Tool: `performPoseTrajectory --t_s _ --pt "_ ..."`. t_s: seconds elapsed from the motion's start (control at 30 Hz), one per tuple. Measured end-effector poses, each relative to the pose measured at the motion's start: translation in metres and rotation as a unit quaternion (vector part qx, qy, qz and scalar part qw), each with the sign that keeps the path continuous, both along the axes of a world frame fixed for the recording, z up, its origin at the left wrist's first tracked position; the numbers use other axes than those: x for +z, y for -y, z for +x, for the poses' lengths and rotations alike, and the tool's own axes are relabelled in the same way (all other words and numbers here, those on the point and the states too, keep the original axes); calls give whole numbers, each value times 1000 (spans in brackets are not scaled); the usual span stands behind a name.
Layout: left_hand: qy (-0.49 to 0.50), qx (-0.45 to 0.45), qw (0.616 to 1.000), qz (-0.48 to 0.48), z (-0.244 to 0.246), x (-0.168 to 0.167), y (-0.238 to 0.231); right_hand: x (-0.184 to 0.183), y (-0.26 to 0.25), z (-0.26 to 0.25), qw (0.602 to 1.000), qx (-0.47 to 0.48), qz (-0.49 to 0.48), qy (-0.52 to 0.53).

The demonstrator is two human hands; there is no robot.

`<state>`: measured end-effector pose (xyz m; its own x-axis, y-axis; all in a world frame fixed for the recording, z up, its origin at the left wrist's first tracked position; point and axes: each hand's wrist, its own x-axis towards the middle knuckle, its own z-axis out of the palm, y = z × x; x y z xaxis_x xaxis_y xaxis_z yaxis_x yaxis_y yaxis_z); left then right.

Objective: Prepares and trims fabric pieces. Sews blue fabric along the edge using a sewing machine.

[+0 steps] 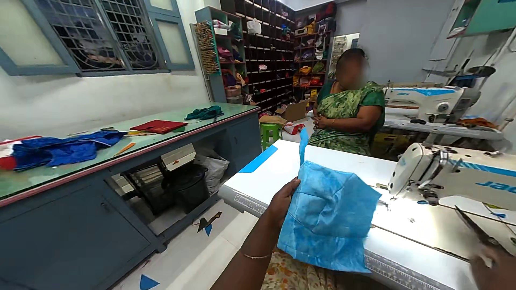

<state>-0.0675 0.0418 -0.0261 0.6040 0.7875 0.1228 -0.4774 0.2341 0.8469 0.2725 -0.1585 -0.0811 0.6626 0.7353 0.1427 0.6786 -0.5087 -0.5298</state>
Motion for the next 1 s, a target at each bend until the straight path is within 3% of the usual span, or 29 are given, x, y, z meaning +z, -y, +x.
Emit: performPoseTrajectory --t_s 0.07,0.13,0.2,0.27,0.33,0.43,0.5,0.83,1.0 --pt "47 -47 998 12 6 -7 7 -8 -18 -16 977 131 85 -148" --pt "80 -75 994 23 13 -11 16 -15 -32 -49 904 184 138 -361" --pt "112 -78 991 18 20 -14 23 -10 -34 -81 836 164 202 -484" --pt "117 -67 991 1 21 -21 27 -5 -36 -97 797 132 286 -516" --pt "101 -119 988 -17 15 -36 28 -4 -38 -99 822 113 323 -456" --pt "137 -270 953 -27 9 -60 23 1 -32 -98 900 74 294 -313" --pt "147 -310 938 -46 8 -62 25 0 -31 -95 921 63 283 -260" --pt "170 -223 953 -111 14 -56 44 -27 -39 -78 926 21 284 -249" --pt "153 -250 953 -78 15 -55 40 -22 -34 -69 937 20 256 -237"
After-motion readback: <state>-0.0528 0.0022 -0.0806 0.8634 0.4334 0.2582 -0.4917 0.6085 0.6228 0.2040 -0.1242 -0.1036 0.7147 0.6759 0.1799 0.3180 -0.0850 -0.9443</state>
